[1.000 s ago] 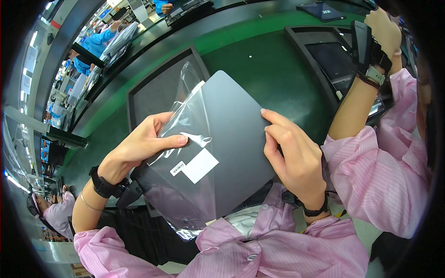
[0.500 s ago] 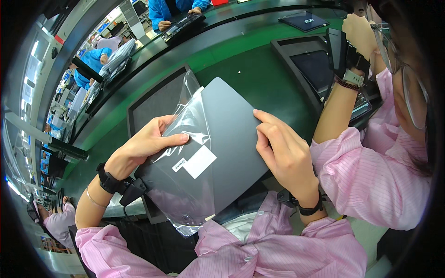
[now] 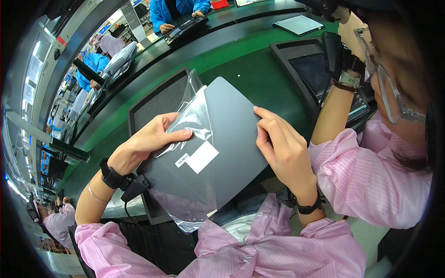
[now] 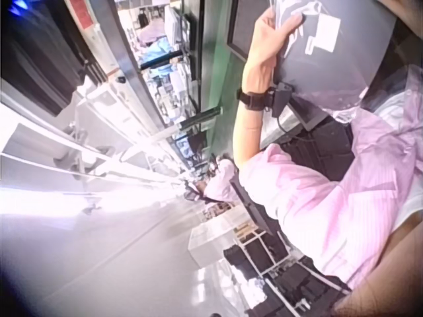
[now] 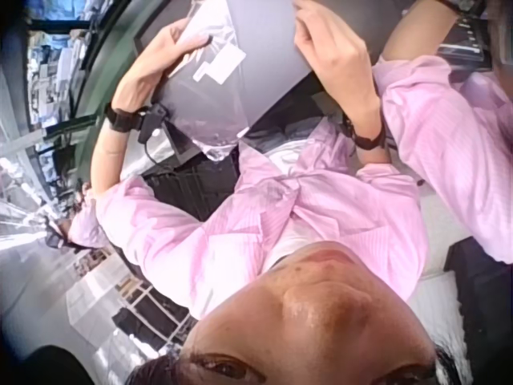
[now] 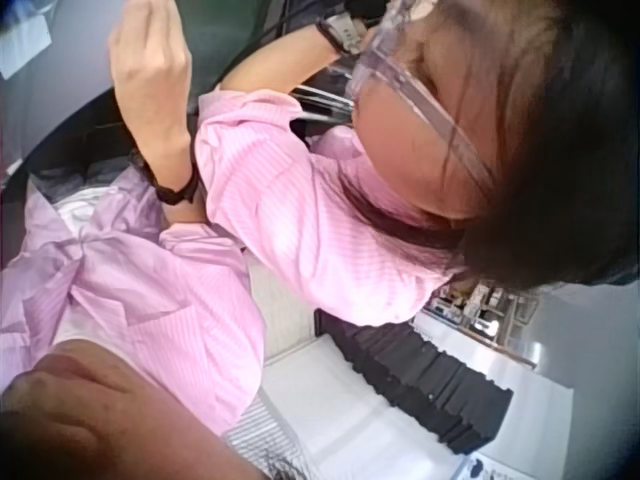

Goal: Applying protective film and components to a tablet device on an assembly line.

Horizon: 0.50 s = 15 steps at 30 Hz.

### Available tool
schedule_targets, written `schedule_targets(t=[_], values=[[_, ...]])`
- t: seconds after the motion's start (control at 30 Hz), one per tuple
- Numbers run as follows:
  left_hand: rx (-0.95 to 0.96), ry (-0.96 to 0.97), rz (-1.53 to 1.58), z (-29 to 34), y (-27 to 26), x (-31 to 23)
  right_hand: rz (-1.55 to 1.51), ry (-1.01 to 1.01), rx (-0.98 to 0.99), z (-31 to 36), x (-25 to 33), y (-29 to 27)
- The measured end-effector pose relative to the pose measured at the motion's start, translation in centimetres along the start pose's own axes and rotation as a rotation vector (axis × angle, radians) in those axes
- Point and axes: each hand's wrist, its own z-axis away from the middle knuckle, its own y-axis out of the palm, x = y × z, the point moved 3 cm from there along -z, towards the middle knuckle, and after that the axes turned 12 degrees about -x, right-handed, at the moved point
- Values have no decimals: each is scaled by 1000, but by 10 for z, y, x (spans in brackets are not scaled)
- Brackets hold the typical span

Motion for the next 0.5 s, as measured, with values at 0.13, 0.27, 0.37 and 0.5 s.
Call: schedule_targets(t=[0.13, 0.27, 0.37, 0.5], values=[[3, 19, -1, -3, 2, -3, 17, 22, -4, -2, -2, 0], [4, 29, 18, -11, 6, -5, 21, 44, -44, -3, -8, 1], [-9, 22, 20, -13, 8, -8, 33, 50, -47, -4, -9, 1], [-5, 18, 9, -15, 6, -8, 56, 54, -14, -4, -9, 1]])
